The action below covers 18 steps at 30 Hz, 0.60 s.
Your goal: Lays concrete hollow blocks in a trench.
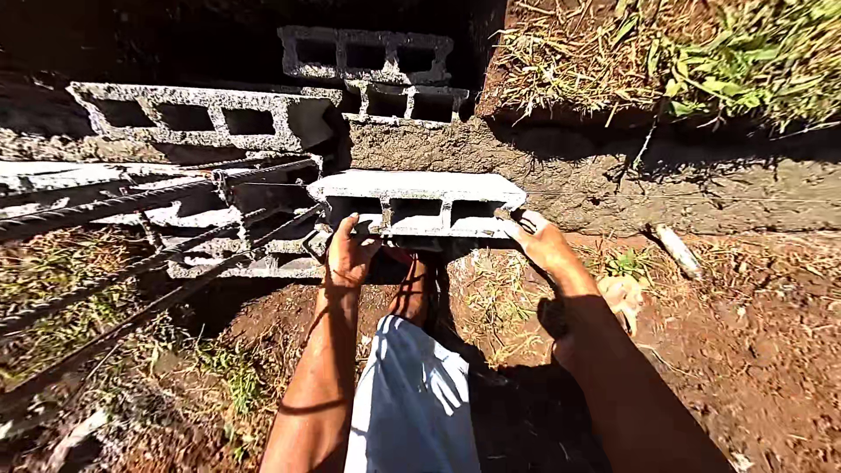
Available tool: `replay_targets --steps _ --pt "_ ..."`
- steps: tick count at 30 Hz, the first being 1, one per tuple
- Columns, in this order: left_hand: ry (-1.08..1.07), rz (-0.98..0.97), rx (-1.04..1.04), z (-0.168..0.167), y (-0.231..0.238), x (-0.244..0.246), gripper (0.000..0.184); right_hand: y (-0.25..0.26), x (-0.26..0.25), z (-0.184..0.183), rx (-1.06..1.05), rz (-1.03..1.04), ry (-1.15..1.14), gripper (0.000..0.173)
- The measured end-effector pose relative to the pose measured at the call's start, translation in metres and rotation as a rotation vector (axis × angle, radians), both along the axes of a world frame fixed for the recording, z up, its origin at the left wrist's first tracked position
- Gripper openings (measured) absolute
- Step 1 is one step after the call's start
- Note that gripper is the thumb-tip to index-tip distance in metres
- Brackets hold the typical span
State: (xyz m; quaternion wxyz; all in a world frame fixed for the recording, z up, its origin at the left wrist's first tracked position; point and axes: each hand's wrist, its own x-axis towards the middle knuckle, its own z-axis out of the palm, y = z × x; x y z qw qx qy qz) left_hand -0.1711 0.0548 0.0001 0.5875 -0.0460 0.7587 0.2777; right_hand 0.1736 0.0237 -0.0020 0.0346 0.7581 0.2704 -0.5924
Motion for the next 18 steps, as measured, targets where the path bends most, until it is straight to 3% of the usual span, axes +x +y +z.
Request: replay_targets --steps 6,13,18 --pt "0.064 0.107 -0.041 -0.024 0.02 0.006 0.043 0.017 -0.044 -0.02 -0.035 -0.106 -0.119 0.066" --pt "0.099 0.124 -0.076 -0.027 0.024 0.006 0.031 0.022 -0.053 -0.037 0.027 -0.205 -0.232 0.053" --pt "0.08 0.093 -0.062 -0.024 0.025 0.005 0.029 0.022 -0.055 -0.027 0.051 -0.2 -0.284 0.046"
